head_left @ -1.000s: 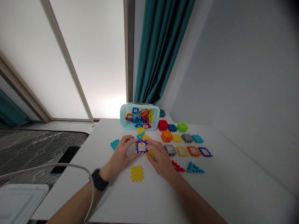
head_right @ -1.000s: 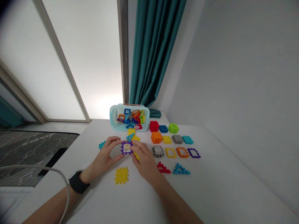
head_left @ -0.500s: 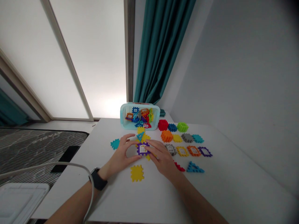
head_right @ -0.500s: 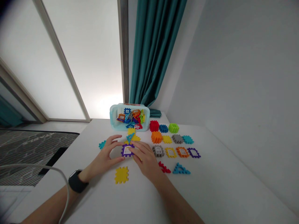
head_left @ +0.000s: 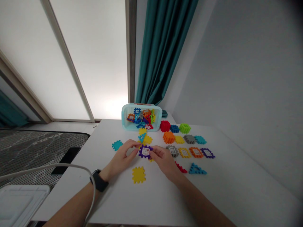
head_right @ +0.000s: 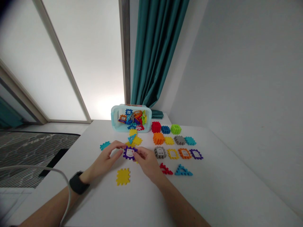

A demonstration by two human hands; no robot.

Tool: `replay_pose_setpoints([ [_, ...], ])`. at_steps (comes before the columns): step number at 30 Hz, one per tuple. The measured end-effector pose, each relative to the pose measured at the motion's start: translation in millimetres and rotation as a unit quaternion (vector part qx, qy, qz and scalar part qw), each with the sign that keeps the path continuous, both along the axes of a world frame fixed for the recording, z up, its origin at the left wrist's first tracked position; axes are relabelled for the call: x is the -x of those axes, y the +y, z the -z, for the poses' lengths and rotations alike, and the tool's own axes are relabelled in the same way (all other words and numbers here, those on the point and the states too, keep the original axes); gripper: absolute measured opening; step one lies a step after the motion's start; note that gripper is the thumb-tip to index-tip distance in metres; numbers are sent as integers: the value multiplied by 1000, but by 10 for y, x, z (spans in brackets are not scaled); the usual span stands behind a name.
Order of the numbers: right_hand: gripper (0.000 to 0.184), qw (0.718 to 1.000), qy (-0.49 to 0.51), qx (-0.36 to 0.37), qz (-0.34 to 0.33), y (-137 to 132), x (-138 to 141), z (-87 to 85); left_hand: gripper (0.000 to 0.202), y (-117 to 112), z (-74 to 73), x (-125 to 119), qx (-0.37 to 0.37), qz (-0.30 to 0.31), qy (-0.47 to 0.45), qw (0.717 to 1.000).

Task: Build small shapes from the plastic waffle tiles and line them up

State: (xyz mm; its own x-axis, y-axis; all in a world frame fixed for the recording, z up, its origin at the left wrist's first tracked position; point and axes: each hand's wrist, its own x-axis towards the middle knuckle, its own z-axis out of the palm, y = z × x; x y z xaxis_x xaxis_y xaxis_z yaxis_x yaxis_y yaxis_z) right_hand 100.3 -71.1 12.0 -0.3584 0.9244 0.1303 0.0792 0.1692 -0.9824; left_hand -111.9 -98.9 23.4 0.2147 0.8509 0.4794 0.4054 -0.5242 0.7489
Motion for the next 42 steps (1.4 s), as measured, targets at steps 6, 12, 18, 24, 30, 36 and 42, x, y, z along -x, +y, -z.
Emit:
replay_pose_setpoints([
  [6,38,996,59,70,1,-32,46,-101,63,-47,43,-2,-93,-13,126,988],
  [12,37,993,65,95,-8,-40,62,-80,52,-17,97,36,-142,-35,178,973],
  [18,30,988,119,94,-15,-3,17,-6,49,-10,72,54,-154,-40,159,974],
  [24,32,975,181,116,-50,-15,-5,10,50,-8,60,52,-138,-42,136,980],
  [30,42,982,147,92,-79,-39,-9,-58,53,-3,68,56,-125,-46,126,983],
  [36,44,985,137,60,-85,-54,4,-97,53,2,67,57,-115,-38,117,986],
  [42,39,996,45,-48,-64,-49,-10,-38,40,-6,4,50,-64,1,85,994],
])
